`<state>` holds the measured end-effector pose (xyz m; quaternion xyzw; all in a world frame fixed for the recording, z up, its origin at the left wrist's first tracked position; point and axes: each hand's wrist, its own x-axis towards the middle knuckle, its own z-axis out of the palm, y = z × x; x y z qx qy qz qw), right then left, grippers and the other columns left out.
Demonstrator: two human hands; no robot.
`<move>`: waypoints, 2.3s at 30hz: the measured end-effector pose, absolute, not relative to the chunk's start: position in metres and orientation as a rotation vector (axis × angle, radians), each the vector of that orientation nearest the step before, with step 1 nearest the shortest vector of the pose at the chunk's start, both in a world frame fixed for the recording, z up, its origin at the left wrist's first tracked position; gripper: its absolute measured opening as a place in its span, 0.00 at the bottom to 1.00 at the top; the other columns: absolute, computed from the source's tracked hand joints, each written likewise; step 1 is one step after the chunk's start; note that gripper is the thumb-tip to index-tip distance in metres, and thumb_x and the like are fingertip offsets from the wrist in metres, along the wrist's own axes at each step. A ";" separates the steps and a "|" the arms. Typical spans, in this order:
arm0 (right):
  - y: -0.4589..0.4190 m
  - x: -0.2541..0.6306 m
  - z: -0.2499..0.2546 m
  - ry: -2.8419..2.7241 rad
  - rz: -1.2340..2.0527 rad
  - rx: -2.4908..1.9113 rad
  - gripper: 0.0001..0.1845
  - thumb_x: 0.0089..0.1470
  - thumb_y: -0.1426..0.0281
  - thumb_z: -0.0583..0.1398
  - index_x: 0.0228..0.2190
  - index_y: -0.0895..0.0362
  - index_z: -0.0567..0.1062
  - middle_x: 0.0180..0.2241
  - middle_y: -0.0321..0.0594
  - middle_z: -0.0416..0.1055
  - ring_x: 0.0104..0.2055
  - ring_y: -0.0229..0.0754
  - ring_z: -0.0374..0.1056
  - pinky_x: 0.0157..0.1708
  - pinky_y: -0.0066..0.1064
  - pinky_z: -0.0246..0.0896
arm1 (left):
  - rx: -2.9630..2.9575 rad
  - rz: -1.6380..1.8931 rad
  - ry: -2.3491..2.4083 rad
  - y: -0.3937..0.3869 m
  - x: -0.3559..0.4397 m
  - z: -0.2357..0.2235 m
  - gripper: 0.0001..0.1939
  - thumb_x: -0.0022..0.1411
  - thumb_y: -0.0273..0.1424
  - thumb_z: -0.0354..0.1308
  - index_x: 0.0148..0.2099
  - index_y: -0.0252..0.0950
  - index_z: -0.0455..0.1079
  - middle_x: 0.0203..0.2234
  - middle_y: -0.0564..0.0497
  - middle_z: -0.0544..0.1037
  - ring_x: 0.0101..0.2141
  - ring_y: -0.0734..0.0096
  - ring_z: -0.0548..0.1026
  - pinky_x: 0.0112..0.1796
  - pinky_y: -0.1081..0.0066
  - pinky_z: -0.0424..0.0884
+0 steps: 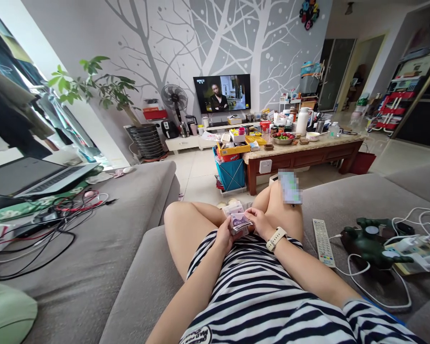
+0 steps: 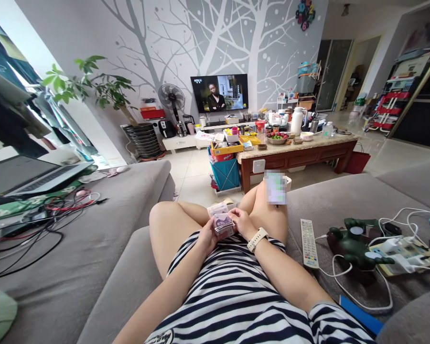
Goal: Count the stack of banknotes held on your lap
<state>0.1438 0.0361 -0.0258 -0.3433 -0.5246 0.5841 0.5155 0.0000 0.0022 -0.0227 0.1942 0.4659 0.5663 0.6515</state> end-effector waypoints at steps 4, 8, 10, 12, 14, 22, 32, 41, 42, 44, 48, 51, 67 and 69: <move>0.035 0.144 -0.023 -1.254 1.405 -0.844 0.16 0.43 0.57 0.63 0.25 0.57 0.70 0.20 0.31 0.60 0.22 0.34 0.51 0.24 0.28 0.46 | 0.444 1.289 1.072 0.001 0.001 -0.021 0.17 0.64 0.37 0.52 0.49 0.31 0.71 0.38 0.41 0.79 0.31 0.65 0.77 0.28 0.68 0.74; 0.033 0.145 -0.018 -1.246 1.418 -0.854 0.16 0.42 0.57 0.63 0.24 0.57 0.70 0.18 0.30 0.58 0.21 0.33 0.49 0.23 0.28 0.43 | 0.432 1.301 1.054 -0.001 0.002 -0.018 0.16 0.64 0.36 0.52 0.47 0.31 0.71 0.36 0.42 0.79 0.31 0.66 0.77 0.30 0.67 0.75; 0.032 0.145 -0.016 -1.239 1.427 -0.856 0.16 0.42 0.57 0.63 0.24 0.57 0.70 0.18 0.30 0.58 0.21 0.33 0.48 0.23 0.28 0.42 | 0.437 1.300 1.052 -0.002 0.002 -0.017 0.15 0.63 0.36 0.53 0.47 0.31 0.71 0.35 0.42 0.79 0.30 0.66 0.77 0.30 0.67 0.75; 0.031 0.145 -0.015 -1.238 1.433 -0.849 0.16 0.42 0.57 0.63 0.23 0.57 0.70 0.18 0.30 0.57 0.21 0.33 0.48 0.23 0.28 0.42 | 0.441 1.300 1.054 -0.002 0.002 -0.016 0.15 0.63 0.36 0.53 0.47 0.31 0.72 0.35 0.43 0.79 0.30 0.66 0.77 0.30 0.67 0.75; 0.031 0.144 -0.014 -1.228 1.446 -0.835 0.16 0.42 0.57 0.63 0.23 0.57 0.69 0.17 0.29 0.56 0.20 0.32 0.48 0.22 0.28 0.41 | 0.438 1.299 1.056 -0.002 0.002 -0.016 0.15 0.63 0.36 0.52 0.47 0.31 0.71 0.34 0.43 0.79 0.29 0.66 0.77 0.30 0.66 0.75; 0.032 0.144 -0.015 -1.218 1.467 -0.805 0.16 0.42 0.58 0.64 0.22 0.57 0.69 0.18 0.29 0.57 0.20 0.33 0.48 0.23 0.28 0.42 | 0.429 1.322 1.036 -0.001 0.001 -0.018 0.15 0.64 0.35 0.52 0.47 0.31 0.71 0.33 0.44 0.79 0.28 0.68 0.76 0.31 0.67 0.75; 0.036 0.143 -0.024 -1.242 1.473 -0.794 0.18 0.44 0.56 0.64 0.22 0.56 0.67 0.18 0.32 0.62 0.19 0.33 0.52 0.22 0.28 0.45 | 0.443 1.291 1.020 0.000 0.002 -0.017 0.16 0.62 0.35 0.54 0.48 0.30 0.71 0.34 0.41 0.79 0.29 0.63 0.77 0.29 0.65 0.75; 0.043 0.141 -0.030 -1.232 1.344 -0.859 0.19 0.44 0.55 0.64 0.23 0.56 0.66 0.20 0.30 0.59 0.22 0.34 0.52 0.24 0.27 0.47 | 0.514 1.314 1.058 0.000 -0.001 -0.022 0.08 0.57 0.30 0.59 0.39 0.32 0.71 0.29 0.46 0.77 0.28 0.67 0.75 0.30 0.66 0.75; 0.043 0.141 -0.030 -1.235 1.351 -0.860 0.19 0.44 0.55 0.63 0.22 0.56 0.65 0.19 0.30 0.58 0.22 0.34 0.52 0.24 0.27 0.47 | 0.522 1.316 1.058 0.000 -0.002 -0.023 0.08 0.56 0.30 0.59 0.38 0.32 0.70 0.28 0.46 0.76 0.28 0.67 0.75 0.30 0.66 0.75; 0.042 0.141 -0.029 -1.239 1.355 -0.877 0.20 0.45 0.54 0.62 0.20 0.56 0.65 0.19 0.30 0.58 0.22 0.34 0.52 0.24 0.28 0.48 | 0.533 1.316 1.060 0.000 -0.001 -0.023 0.08 0.56 0.29 0.60 0.39 0.32 0.70 0.28 0.47 0.76 0.28 0.68 0.75 0.30 0.66 0.75; 0.042 0.141 -0.028 -1.254 1.341 -0.898 0.19 0.45 0.55 0.62 0.20 0.56 0.65 0.18 0.31 0.58 0.22 0.34 0.53 0.23 0.27 0.49 | 0.526 1.315 1.077 -0.001 0.000 -0.022 0.09 0.56 0.29 0.60 0.40 0.32 0.71 0.27 0.47 0.76 0.27 0.68 0.75 0.30 0.67 0.75; 0.042 0.141 -0.028 -1.267 1.315 -0.890 0.19 0.45 0.55 0.62 0.20 0.57 0.65 0.18 0.31 0.58 0.22 0.34 0.52 0.24 0.28 0.48 | 0.512 1.307 1.065 -0.002 0.001 -0.018 0.10 0.58 0.31 0.58 0.41 0.31 0.71 0.29 0.45 0.77 0.28 0.67 0.76 0.30 0.67 0.75; 0.032 0.144 -0.013 -1.247 1.414 -0.825 0.18 0.43 0.55 0.63 0.23 0.57 0.69 0.19 0.30 0.58 0.22 0.33 0.50 0.24 0.28 0.46 | 0.478 1.304 1.035 -0.004 0.002 -0.012 0.16 0.63 0.36 0.53 0.48 0.32 0.72 0.36 0.43 0.79 0.29 0.66 0.77 0.30 0.67 0.75; 0.033 0.144 -0.015 -1.252 1.413 -0.824 0.17 0.44 0.56 0.63 0.24 0.58 0.70 0.19 0.30 0.59 0.22 0.34 0.51 0.24 0.28 0.46 | 0.480 1.306 1.038 -0.004 0.002 -0.012 0.16 0.63 0.36 0.53 0.48 0.32 0.72 0.36 0.43 0.79 0.29 0.66 0.77 0.30 0.67 0.75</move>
